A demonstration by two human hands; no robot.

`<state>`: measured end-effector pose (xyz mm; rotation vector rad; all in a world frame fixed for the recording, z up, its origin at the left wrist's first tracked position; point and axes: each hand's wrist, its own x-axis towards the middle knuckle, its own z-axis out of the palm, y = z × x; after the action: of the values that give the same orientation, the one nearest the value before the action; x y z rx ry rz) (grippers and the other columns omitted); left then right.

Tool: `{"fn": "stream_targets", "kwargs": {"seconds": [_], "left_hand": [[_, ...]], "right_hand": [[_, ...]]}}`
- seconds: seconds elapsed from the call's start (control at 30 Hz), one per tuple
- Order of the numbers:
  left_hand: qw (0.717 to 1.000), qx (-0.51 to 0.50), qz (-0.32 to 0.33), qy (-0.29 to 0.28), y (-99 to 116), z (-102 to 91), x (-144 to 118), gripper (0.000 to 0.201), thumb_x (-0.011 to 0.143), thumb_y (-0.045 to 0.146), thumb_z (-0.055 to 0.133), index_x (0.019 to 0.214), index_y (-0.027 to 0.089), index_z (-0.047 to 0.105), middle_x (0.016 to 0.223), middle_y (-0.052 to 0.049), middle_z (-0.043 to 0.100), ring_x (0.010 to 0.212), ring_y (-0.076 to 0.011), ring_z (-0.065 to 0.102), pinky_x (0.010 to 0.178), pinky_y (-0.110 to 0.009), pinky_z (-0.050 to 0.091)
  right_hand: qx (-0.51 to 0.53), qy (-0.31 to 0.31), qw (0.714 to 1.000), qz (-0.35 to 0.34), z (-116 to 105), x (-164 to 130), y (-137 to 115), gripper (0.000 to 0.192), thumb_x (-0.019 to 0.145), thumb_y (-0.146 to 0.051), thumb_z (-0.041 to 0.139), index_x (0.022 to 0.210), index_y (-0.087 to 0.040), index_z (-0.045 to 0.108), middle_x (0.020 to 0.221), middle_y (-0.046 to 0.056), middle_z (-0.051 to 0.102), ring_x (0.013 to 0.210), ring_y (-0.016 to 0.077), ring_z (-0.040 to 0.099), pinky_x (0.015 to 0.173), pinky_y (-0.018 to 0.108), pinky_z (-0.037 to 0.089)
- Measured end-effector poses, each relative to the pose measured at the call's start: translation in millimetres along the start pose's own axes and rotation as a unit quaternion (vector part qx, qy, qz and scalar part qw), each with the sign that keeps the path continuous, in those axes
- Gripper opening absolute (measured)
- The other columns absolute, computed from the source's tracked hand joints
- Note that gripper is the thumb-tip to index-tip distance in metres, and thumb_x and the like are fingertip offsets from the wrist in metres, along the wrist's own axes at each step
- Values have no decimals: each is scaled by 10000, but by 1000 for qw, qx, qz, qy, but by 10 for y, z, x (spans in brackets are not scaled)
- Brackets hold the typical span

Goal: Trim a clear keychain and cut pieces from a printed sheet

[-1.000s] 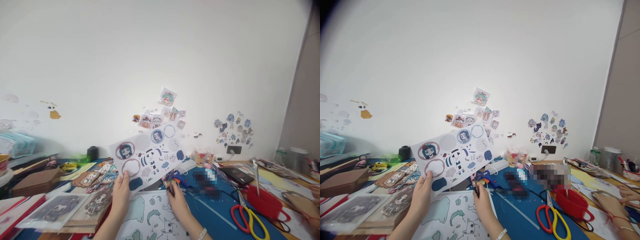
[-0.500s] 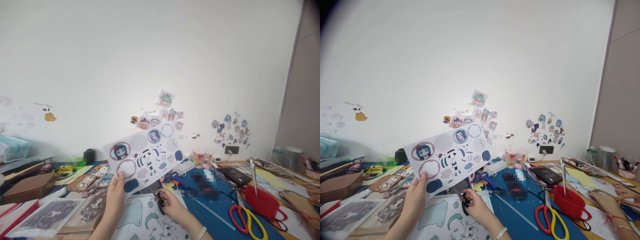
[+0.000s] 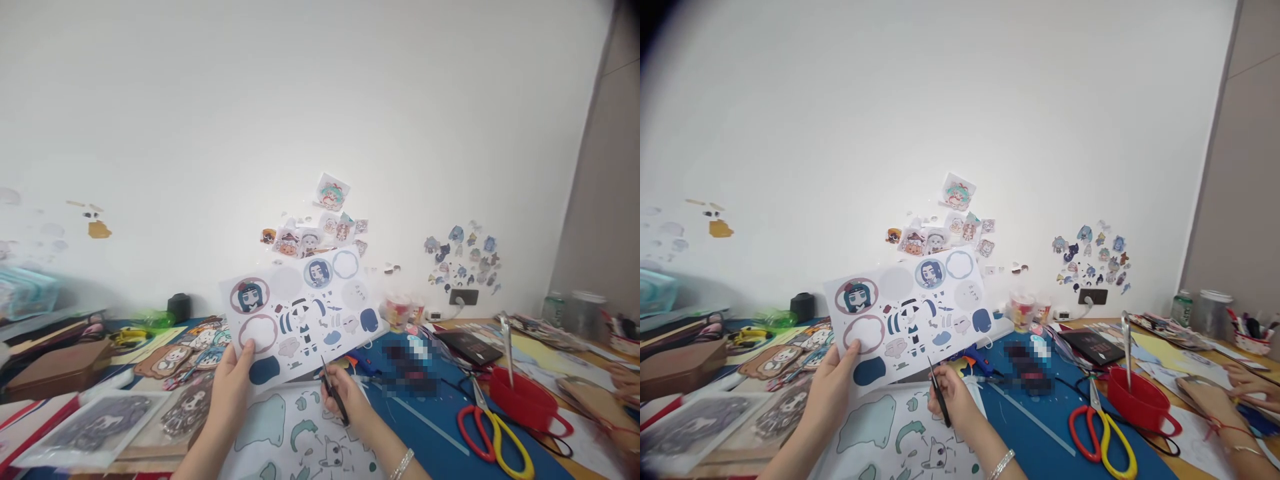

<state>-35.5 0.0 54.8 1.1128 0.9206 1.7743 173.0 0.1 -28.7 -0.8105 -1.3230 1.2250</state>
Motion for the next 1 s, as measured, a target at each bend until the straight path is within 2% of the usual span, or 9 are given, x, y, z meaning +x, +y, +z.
{"fn": "stream_targets", "kwargs": {"seconds": [0.07,0.27,0.47,0.8,1.0], "left_hand": [[1000,4,0,-12,16,2,-12,509,670,521,589,1051,186,559,922,-50,658,934,-238,574,801,-342,456],[999,34,-9,-6,69,9,-28,454,691,534,561,1019,220,550,1023,-44,626,1000,-243,546,817,-331,433],[999,40,4,-16,19,-4,-7,465,694,527,564,1037,213,546,1029,-50,631,1021,-248,537,842,-338,428],[999,31,13,-26,16,0,-14,510,707,503,567,1117,202,529,1022,-67,640,999,-249,554,840,-357,438],[999,28,3,-35,0,3,-8,487,669,505,603,1036,188,561,948,-57,663,944,-246,580,838,-362,444]], "right_hand": [[11,5,1000,3,3,-7,-21,407,624,-547,589,850,-234,460,584,-48,468,465,97,448,441,209,352],[-5,-10,999,-37,38,-97,-135,575,454,-487,752,882,-232,465,604,-46,493,461,83,408,442,205,314],[0,-3,1000,-4,64,-106,-225,511,468,-509,723,811,-230,467,548,-50,468,445,93,396,443,229,293],[-41,22,997,-55,52,-143,-170,413,539,-401,699,823,-217,462,505,-66,473,431,95,431,451,236,356],[-28,10,998,-53,36,-116,-128,427,540,-411,704,832,-216,461,502,-62,490,416,97,440,453,245,375]]}}
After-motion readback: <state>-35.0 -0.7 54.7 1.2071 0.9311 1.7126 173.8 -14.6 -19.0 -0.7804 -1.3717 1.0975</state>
